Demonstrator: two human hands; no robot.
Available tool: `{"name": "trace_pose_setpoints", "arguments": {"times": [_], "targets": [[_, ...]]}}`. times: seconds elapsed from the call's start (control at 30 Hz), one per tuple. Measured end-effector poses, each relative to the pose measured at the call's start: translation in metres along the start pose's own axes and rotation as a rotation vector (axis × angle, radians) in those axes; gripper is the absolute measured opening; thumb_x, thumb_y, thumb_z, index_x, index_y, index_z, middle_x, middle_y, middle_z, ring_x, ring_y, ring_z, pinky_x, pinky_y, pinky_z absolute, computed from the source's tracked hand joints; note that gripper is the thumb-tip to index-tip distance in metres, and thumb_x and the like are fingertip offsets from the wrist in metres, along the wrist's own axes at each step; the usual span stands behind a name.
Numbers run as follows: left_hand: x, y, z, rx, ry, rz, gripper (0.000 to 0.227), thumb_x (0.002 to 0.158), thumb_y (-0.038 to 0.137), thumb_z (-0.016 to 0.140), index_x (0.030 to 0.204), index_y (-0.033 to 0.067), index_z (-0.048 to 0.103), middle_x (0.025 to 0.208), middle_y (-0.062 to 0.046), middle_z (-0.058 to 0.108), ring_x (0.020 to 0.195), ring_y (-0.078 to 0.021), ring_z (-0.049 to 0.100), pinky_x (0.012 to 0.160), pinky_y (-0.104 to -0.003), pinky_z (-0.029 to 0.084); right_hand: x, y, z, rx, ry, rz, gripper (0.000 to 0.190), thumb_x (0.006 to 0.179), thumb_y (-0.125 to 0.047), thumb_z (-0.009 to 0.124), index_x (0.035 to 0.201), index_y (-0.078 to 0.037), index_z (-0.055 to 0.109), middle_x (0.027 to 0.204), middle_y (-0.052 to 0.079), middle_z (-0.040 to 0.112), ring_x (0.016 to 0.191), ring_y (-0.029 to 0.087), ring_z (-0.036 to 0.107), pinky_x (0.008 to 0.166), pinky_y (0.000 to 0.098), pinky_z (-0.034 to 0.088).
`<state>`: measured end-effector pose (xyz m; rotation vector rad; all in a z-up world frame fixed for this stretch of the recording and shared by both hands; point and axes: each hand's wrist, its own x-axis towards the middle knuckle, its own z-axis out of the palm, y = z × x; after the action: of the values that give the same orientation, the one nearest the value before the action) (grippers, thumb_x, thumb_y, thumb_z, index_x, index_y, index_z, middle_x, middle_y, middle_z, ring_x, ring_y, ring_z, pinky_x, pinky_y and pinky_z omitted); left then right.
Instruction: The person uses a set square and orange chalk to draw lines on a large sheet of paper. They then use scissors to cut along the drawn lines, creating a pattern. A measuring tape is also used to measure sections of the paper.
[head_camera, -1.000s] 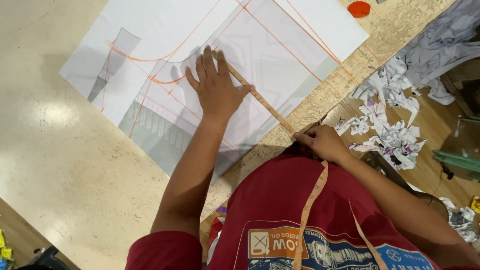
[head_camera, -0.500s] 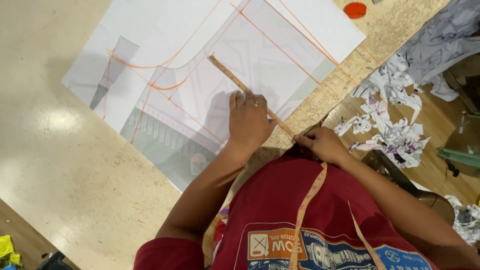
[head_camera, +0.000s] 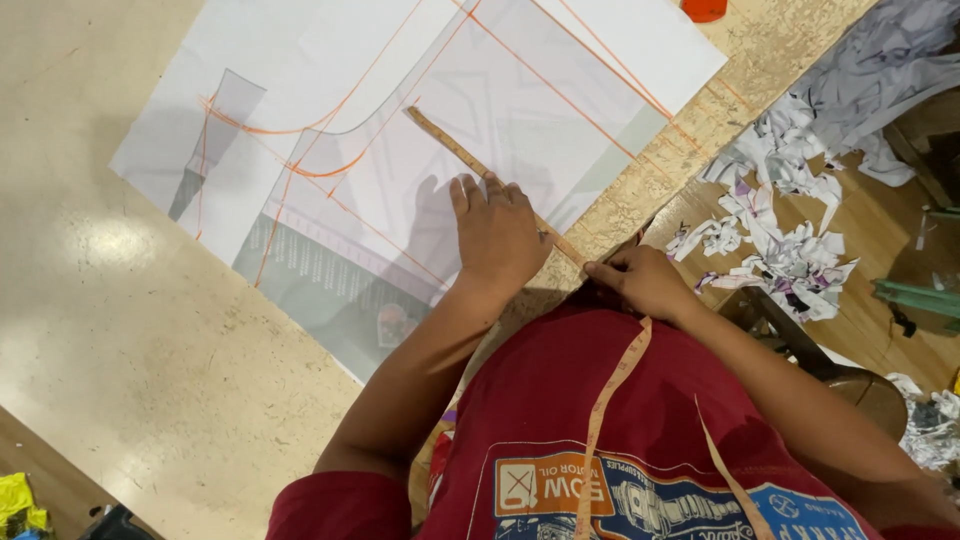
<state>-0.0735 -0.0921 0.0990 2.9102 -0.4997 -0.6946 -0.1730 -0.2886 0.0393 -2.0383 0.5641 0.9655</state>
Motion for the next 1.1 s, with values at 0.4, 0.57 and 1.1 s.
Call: {"name": "trace_pose_setpoints", "arguments": {"times": [0.4, 0.57, 1.1], "targets": [[0.001, 0.002, 0.000, -0.012, 0.005, -0.020, 0.074, 0.080, 0.041, 0.079, 0.133, -0.0073, 0.064, 0.141, -0.034, 0.058, 0.140, -0.0582, 0.040, 0.118, -0.066, -0.001, 0.007, 0.009, 0.003, 0.002, -0.003, -0.020, 0.039, 0.092, -0.044, 0.070, 0.087, -0.007, 0.083, 0.080, 0.017, 0.078, 0.085, 0.037, 0.076, 0.081, 0.0427, 0.055], [-0.006, 0.001, 0.011, 0.039, 0.249, 0.026, 0.063, 0.073, 0.035, 0.089, 0.114, -0.0093, 0.072, 0.130, -0.035, 0.063, 0.137, -0.0584, 0.043, 0.119, -0.071, -0.004, 0.004, 0.003, 0.001, 0.004, -0.018, -0.022, 0.039, 0.093, -0.042, 0.070, 0.086, -0.006, 0.082, 0.080, 0.021, 0.078, 0.085, 0.040, 0.076, 0.080, 0.0441, 0.054], [0.011, -0.017, 0.089, -0.138, 0.485, 0.358, 0.016, 0.081, 0.009, 0.076, 0.081, 0.0083, 0.060, 0.063, -0.009, 0.054, 0.076, -0.0322, 0.063, 0.094, -0.049, 0.043, -0.010, -0.024, -0.006, 0.007, -0.011, -0.031, 0.040, 0.091, -0.045, 0.070, 0.084, -0.008, 0.083, 0.079, 0.014, 0.079, 0.092, 0.038, 0.075, 0.086, 0.0455, 0.054]]}}
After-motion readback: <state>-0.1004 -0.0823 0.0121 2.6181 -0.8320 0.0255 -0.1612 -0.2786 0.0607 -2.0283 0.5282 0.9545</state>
